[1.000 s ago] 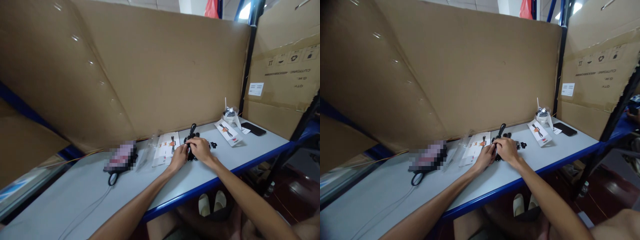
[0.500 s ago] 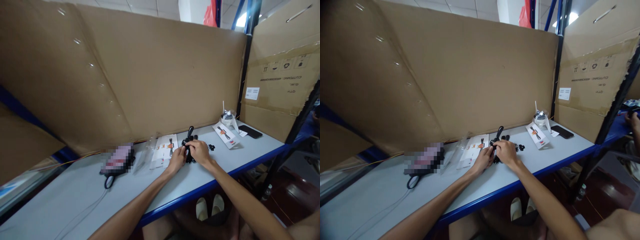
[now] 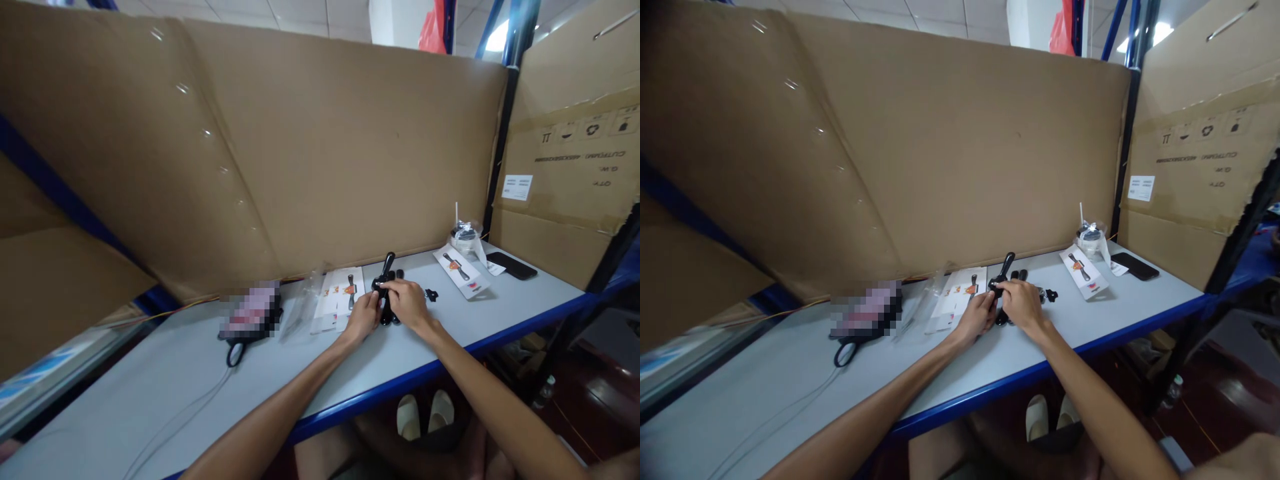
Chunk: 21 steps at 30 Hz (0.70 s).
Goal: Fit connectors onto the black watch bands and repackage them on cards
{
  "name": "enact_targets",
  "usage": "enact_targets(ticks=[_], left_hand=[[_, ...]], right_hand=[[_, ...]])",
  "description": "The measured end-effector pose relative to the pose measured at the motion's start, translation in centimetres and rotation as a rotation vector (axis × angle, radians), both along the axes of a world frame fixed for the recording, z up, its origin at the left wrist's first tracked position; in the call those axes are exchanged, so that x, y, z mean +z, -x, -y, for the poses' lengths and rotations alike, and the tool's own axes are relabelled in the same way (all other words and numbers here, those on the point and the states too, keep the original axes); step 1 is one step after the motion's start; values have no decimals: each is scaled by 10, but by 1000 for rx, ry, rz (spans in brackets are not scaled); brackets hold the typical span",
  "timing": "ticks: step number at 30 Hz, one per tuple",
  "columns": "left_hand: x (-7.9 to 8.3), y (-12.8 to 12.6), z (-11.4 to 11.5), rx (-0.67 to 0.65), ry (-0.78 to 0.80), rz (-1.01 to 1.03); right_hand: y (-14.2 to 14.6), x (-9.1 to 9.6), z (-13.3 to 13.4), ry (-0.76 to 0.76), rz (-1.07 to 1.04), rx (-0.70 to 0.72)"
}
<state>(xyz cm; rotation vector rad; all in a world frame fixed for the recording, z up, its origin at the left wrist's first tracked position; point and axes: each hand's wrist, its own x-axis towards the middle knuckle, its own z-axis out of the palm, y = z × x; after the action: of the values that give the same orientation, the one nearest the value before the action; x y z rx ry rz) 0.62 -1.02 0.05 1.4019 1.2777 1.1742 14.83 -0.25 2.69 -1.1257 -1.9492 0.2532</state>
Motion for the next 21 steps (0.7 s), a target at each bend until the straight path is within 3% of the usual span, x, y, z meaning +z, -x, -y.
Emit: enact_targets(ticks=[11,16,21], left_hand=[[1,0,-2,88,-189,-255],[7,2,-1,65,-252,-348],[0,4,-1,51,-225,-323]], right_hand=[[6,2,0,31,-86,-37],[6,4,1,17,-19,-75],[6,12,5,17,158,-79]])
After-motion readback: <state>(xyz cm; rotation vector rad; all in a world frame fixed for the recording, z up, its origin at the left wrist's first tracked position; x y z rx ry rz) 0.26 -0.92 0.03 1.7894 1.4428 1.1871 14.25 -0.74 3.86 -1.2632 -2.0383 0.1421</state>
